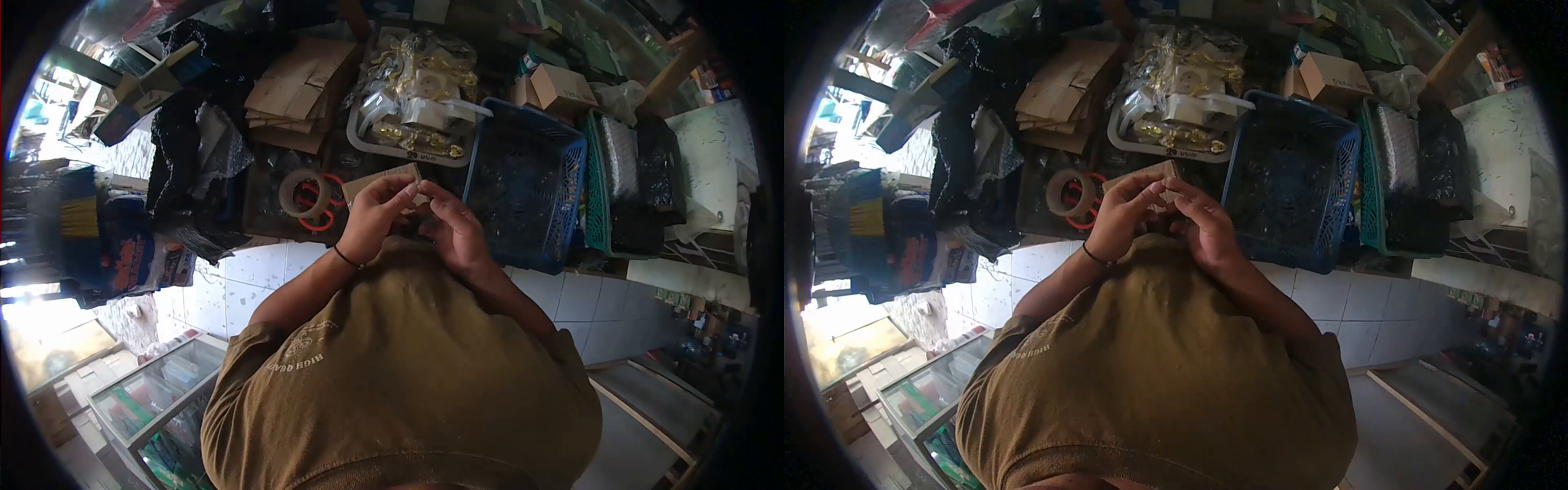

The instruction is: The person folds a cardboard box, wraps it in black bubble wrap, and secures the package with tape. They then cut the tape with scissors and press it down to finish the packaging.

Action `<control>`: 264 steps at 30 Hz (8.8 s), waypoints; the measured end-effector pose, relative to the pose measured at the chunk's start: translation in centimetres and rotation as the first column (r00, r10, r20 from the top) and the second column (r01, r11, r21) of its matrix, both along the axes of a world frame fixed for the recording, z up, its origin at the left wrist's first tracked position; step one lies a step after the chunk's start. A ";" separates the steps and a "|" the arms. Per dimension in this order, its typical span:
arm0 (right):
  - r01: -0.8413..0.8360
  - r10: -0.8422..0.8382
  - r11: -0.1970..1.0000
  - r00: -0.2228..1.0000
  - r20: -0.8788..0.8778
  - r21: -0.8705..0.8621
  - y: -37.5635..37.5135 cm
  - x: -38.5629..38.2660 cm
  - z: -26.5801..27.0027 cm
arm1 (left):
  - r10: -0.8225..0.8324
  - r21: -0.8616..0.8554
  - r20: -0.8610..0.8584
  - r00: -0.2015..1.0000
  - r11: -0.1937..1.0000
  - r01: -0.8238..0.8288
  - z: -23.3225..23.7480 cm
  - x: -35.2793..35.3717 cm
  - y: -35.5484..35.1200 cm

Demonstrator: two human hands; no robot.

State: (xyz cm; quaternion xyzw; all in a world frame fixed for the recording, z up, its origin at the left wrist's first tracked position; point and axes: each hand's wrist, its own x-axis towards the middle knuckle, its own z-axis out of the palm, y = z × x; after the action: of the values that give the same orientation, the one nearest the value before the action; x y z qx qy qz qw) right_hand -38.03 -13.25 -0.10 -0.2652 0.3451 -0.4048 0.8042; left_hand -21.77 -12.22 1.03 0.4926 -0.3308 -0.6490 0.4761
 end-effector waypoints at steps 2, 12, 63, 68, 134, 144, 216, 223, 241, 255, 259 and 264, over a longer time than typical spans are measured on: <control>-0.027 0.029 0.999 0.998 0.054 -0.029 -0.1 0.0 0.4 | 0.003 0.006 -0.032 0.999 1.000 -0.003 0.1 -0.1 -0.3; -0.063 0.067 0.998 0.990 0.121 -0.031 0.0 0.3 0.1 | 0.051 0.019 -0.122 0.991 0.999 -0.049 -0.4 -0.5 -0.8; -0.038 -0.002 0.994 0.929 -0.370 -0.101 -5.3 -0.3 -5.1 | 0.297 -0.416 0.906 0.301 0.757 0.504 -6.2 3.7 -1.1; -0.070 0.014 0.990 0.907 -0.422 -0.119 -5.4 -0.5 -4.9 | 0.290 -0.405 0.912 0.291 0.755 0.516 -6.3 3.8 -1.2; -0.094 -0.496 0.799 0.456 -0.739 -0.594 -4.4 1.2 -4.8 | 0.265 -0.383 0.921 0.286 0.754 0.534 -6.1 3.6 -1.6; -0.078 -0.458 0.839 0.434 -0.776 -0.539 -6.4 3.0 -6.0 | 0.300 -0.405 0.914 0.273 0.719 0.565 -6.5 3.7 -1.7; 0.151 -0.521 0.766 0.715 -0.466 -0.625 2.9 2.6 -3.0 | 0.168 -0.411 0.887 0.429 0.710 0.572 -5.7 7.0 -0.1; -0.239 -0.828 0.402 0.318 -0.462 -0.884 5.7 7.1 1.3 | 0.147 -0.507 0.754 0.641 0.750 0.424 -3.4 9.2 1.7; -0.447 -0.849 0.306 0.271 -0.454 -0.840 11.5 10.5 6.7 | 0.144 -0.623 0.571 0.808 0.717 0.313 -1.6 12.6 8.3; -0.644 -0.618 0.313 0.421 -0.664 -0.698 7.1 9.5 7.7 | 0.456 -0.643 0.680 0.574 0.748 0.166 1.0 11.9 9.8; -0.600 -0.681 0.177 0.498 -0.537 -0.780 4.9 7.0 8.1 | 0.529 -0.648 0.737 0.422 0.731 0.216 2.3 8.9 8.5; -0.535 -0.673 0.205 0.532 -0.514 -0.820 2.8 3.0 6.7 | 0.555 -0.630 0.776 0.302 0.711 0.313 3.3 4.7 7.1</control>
State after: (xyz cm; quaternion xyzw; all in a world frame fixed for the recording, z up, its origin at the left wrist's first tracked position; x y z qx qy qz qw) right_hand -35.06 -10.44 6.59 -0.8417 0.3574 -0.3816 0.1348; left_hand -17.08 -5.12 4.38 0.5840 -0.7145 -0.0141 0.3851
